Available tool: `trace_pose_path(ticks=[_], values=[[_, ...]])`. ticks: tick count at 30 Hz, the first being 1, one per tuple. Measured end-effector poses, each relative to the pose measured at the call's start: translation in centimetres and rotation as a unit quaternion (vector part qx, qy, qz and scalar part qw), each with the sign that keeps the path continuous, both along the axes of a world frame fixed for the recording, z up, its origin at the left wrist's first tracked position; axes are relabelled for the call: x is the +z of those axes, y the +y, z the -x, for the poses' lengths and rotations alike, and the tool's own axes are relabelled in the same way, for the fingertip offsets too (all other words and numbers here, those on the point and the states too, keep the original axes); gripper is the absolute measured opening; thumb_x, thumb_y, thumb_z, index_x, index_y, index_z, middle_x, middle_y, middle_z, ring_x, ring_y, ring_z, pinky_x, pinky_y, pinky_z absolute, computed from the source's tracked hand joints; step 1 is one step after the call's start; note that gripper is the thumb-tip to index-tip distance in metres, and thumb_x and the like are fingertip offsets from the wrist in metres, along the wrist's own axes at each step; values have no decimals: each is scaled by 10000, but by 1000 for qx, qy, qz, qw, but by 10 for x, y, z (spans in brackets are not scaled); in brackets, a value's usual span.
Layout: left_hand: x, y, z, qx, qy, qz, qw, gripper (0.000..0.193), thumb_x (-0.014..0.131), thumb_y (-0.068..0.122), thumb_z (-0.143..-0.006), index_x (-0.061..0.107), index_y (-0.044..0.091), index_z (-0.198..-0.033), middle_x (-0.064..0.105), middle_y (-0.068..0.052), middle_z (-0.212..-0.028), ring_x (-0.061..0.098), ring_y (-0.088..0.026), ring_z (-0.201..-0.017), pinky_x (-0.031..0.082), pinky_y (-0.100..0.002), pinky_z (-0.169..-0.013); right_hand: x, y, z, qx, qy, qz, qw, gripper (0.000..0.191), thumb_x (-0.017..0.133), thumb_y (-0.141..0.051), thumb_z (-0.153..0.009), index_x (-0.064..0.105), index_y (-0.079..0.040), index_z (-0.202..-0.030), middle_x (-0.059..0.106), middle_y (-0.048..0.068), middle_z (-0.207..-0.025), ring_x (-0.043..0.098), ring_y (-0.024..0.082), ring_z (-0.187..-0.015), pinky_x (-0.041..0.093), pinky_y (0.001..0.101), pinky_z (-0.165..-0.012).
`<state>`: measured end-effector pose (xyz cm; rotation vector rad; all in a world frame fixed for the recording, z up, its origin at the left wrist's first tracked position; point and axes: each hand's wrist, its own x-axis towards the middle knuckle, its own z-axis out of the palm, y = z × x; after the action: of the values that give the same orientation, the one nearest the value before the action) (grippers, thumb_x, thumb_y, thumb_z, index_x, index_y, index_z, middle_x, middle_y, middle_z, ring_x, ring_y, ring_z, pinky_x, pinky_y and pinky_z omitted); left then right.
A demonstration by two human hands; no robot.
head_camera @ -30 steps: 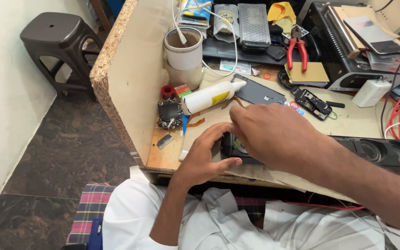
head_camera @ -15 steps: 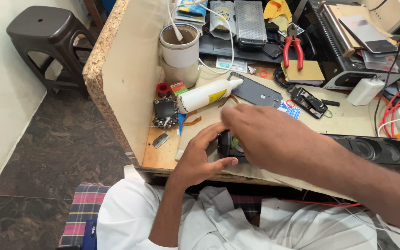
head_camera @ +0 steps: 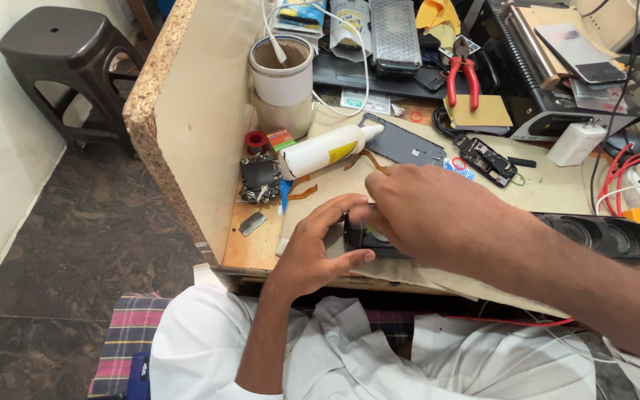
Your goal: The person uses a green screwdriver to remove screws from a black speaker bar, then uses a small brush to clean the speaker grilles. The person repeatedly removes and replaces screws while inspecting the speaker.
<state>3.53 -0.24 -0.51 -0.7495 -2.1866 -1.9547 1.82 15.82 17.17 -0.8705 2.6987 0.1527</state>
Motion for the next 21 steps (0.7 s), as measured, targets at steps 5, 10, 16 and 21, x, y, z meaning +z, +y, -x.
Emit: trace_pose_path(ticks=[5,10,16,21], values=[[0,1,0,6,3,8,1000,721,898,295,-761,588,18,-1350,610,-152,-1462,595,-275,-1355,454,-373,-1148,3,-2,-3,150,4,186,971,355,643,-39,-761,605,-30,-1114,630,176,-1072,649,377,-1067,509,459,-843],[1,1,-1,2,-10,-3,1000,765,884,281,-754,575,34,-1409,599,-147,-1476,584,-272,-1357,457,-369,-1122,4,-4,-4,16,8,34,999,253,662,-144,-870,562,-33,-1074,644,162,-1023,676,381,-965,526,495,-807],[2,0,-1,9,-2,2,1000,731,889,284,-762,586,34,-1379,612,-140,-1460,611,-265,-1329,472,-360,-1113,3,-4,-3,36,13,74,997,210,629,-202,-948,584,-36,-1069,647,157,-1020,682,361,-967,530,468,-806],[3,0,-2,11,-18,1,1000,722,891,293,-757,590,30,-1357,619,-132,-1437,619,-263,-1302,485,-359,-1083,1,-4,-2,45,0,93,995,224,641,-75,-840,611,-52,-1061,653,143,-991,672,358,-934,511,476,-777]])
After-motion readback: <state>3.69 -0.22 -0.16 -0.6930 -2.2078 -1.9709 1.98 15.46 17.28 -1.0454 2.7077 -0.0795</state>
